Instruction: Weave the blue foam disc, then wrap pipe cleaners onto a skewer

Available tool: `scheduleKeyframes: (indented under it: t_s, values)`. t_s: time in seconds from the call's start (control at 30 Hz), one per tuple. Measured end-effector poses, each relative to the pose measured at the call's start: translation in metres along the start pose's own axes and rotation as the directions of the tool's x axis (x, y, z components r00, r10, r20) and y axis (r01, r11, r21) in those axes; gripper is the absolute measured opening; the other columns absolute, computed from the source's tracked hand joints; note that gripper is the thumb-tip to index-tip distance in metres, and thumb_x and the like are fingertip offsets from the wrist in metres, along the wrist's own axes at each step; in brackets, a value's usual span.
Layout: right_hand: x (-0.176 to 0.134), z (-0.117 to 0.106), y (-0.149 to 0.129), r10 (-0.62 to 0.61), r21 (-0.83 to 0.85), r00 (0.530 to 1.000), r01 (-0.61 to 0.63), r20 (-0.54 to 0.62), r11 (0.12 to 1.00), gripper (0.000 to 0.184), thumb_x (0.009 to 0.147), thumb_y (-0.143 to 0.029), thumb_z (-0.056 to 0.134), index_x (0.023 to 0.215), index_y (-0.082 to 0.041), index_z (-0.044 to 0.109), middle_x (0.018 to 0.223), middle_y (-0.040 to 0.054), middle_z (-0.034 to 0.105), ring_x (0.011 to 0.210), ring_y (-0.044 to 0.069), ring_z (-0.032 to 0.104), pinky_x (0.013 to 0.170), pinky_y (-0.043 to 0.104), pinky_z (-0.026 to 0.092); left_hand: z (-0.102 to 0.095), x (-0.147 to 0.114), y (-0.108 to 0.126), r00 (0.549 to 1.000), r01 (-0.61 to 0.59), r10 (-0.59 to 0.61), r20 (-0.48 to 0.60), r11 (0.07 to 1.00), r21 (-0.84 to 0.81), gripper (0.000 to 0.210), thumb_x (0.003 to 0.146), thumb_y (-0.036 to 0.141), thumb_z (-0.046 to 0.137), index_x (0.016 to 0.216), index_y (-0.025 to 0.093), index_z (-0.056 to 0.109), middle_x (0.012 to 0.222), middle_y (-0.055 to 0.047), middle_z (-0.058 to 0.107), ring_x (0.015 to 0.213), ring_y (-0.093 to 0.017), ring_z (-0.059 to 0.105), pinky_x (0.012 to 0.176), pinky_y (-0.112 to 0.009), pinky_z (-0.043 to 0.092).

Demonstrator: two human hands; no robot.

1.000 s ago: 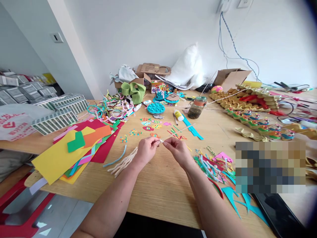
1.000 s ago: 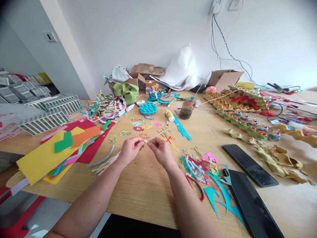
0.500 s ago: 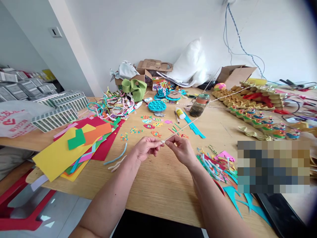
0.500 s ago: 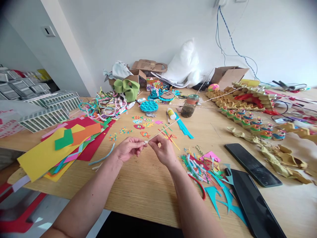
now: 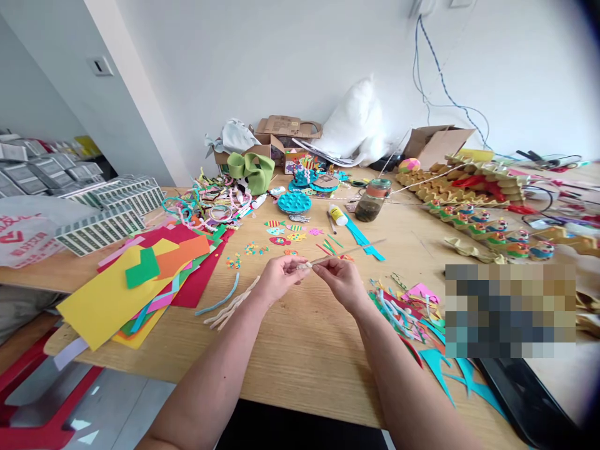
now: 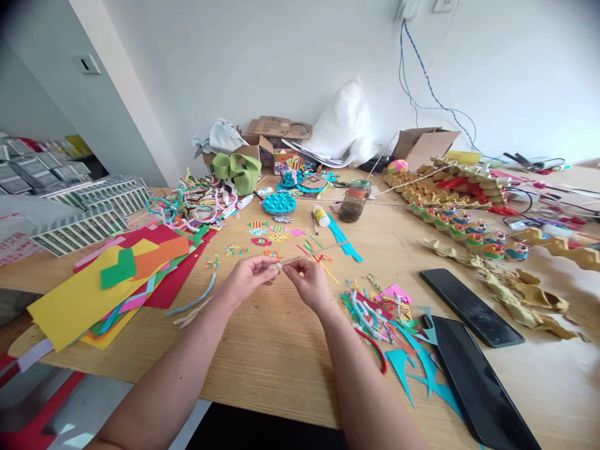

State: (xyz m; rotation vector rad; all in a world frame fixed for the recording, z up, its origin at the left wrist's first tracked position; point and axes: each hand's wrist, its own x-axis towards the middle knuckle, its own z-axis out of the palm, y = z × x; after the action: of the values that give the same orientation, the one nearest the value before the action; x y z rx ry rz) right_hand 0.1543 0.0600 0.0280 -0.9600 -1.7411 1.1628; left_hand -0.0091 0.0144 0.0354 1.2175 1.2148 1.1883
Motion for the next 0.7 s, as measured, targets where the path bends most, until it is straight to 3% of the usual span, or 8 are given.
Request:
scheduleKeyframes:
  t_s: [0.07,0.17,0.27,0.37,0.47,0.57,0.7]
  values:
    - [0.001,0.000,0.001,0.015,0.012,1.000,-0.015,-0.004,1.000,0.025,0.074,-0.041,0.062,0.075,-0.017,0.066,0.074,0.0070,0.068,0.068,0.019,0.058,0.067,0.033,0.046,0.003,0.000,-0.004,0.981,-0.166,0.184,-0.058,0.958,0.234,0.035,0.073,0.028,0.068,0.106,0.019,0.063,0.093,-0.008,0.068,0.082,-0.017,0.062,0.076,-0.030,0.049]
    - [0.000,0.002,-0.001,0.006,0.004,1.000,-0.006,-0.012,1.000,0.027,0.074,-0.043,0.062,0.071,-0.017,0.064,0.068,0.0049,0.065,0.064,0.017,0.055,0.060,0.029,0.044,0.005,-0.002,-0.008,0.926,-0.295,0.375,-0.038,0.786,0.544,0.023,0.081,0.025,0.057,0.102,0.023,0.066,0.096,-0.008,0.069,0.088,-0.020,0.062,0.083,-0.032,0.045]
    - [-0.001,0.005,-0.005,0.006,0.001,1.000,-0.006,-0.018,1.000,0.030,0.073,-0.046,0.062,0.070,-0.016,0.062,0.062,0.0018,0.059,0.058,0.014,0.050,0.054,0.026,0.040,0.005,-0.005,-0.008,0.895,-0.329,0.446,0.013,0.640,0.694,0.024,0.087,0.026,0.048,0.101,0.023,0.067,0.098,-0.009,0.070,0.088,-0.021,0.063,0.082,-0.031,0.043]
    - [-0.001,0.007,-0.007,0.054,0.025,0.999,-0.054,-0.003,0.998,0.033,0.072,-0.049,0.062,0.071,-0.016,0.062,0.060,0.0001,0.055,0.055,0.012,0.047,0.050,0.024,0.036,0.005,-0.006,-0.007,0.900,-0.293,0.437,0.017,0.574,0.764,0.028,0.089,0.027,0.043,0.104,0.023,0.066,0.094,-0.009,0.070,0.082,-0.020,0.063,0.076,-0.029,0.042]
    - [-0.002,0.008,-0.006,0.073,0.026,0.997,-0.073,0.003,0.997,0.034,0.072,-0.050,0.061,0.069,-0.016,0.060,0.057,-0.0012,0.052,0.053,0.011,0.044,0.048,0.024,0.033,0.006,-0.006,-0.008,0.904,-0.253,0.427,-0.014,0.561,0.788,0.030,0.089,0.028,0.042,0.109,0.022,0.064,0.091,-0.010,0.071,0.077,-0.020,0.063,0.072,-0.029,0.041]
    - [-0.002,0.009,-0.004,0.014,0.007,1.000,-0.014,-0.015,1.000,0.033,0.073,-0.049,0.061,0.066,-0.017,0.058,0.057,-0.0013,0.052,0.052,0.011,0.043,0.048,0.024,0.033,0.009,-0.007,-0.008,0.910,-0.235,0.411,-0.052,0.616,0.751,0.032,0.087,0.025,0.045,0.115,0.023,0.061,0.091,-0.009,0.071,0.076,-0.020,0.063,0.072,-0.028,0.041]
    - [-0.004,0.010,-0.005,-0.056,-0.074,0.998,0.053,-0.043,0.996,0.028,0.076,-0.043,0.059,0.065,-0.017,0.059,0.059,0.0003,0.056,0.055,0.012,0.046,0.053,0.025,0.036,0.012,-0.009,-0.003,0.929,-0.208,0.362,-0.074,0.680,0.703,0.025,0.085,0.021,0.047,0.103,0.023,0.065,0.082,-0.006,0.070,0.072,-0.018,0.062,0.069,-0.026,0.041]
